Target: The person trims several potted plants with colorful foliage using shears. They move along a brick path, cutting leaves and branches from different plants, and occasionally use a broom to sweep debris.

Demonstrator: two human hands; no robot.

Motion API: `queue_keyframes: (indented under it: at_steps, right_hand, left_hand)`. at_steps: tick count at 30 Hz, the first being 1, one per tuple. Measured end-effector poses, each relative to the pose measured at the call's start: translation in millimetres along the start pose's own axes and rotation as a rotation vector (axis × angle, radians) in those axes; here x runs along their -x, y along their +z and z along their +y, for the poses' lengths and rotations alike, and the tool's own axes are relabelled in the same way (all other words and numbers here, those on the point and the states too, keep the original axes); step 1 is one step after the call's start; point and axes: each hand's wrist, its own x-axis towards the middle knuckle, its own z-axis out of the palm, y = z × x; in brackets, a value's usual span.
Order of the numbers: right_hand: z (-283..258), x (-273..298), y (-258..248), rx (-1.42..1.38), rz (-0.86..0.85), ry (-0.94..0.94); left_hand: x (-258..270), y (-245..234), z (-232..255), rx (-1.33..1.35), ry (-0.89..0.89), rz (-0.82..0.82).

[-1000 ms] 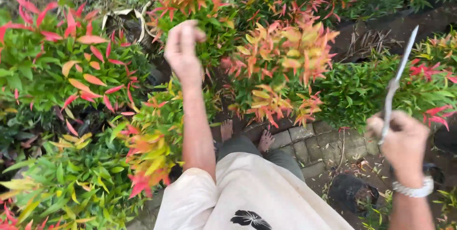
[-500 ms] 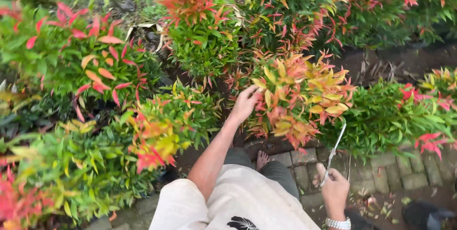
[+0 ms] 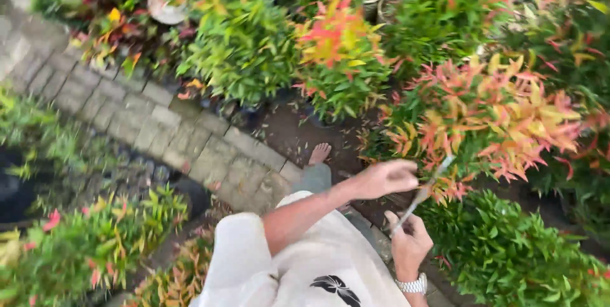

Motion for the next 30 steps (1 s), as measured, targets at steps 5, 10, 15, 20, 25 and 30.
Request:
queue_keyframes:
  at_steps: [5,10,15,20,25,30]
  right_hand:
    - [1,-9,39,0.345,-0.547,-0.181]
    - [-77,-2,70,0.213,-0.872,-0.003]
    - [-28,-2,107,0.278,-0.914,0.179]
    - [226,-14,184,0.613,-1.001,0.147]
    - [467,-69,229,1.37,-1.179,-0.094]
    - [491,-136,295,1.445,-1.147,-0.544]
  left_hand:
    - [41,26,-60,0.323,-0.263,0.188]
    - [51,19,-186,0.579,-0.237,0.67]
    - [112,-21,-294,0.22,-0.738,0.709]
    - [178,15,-396,0.66,-0.878,0.987]
    - [185,101,-442,0.767,-0.964,1.036]
    - [153,183,-479,0.718,-1.131,1.052]
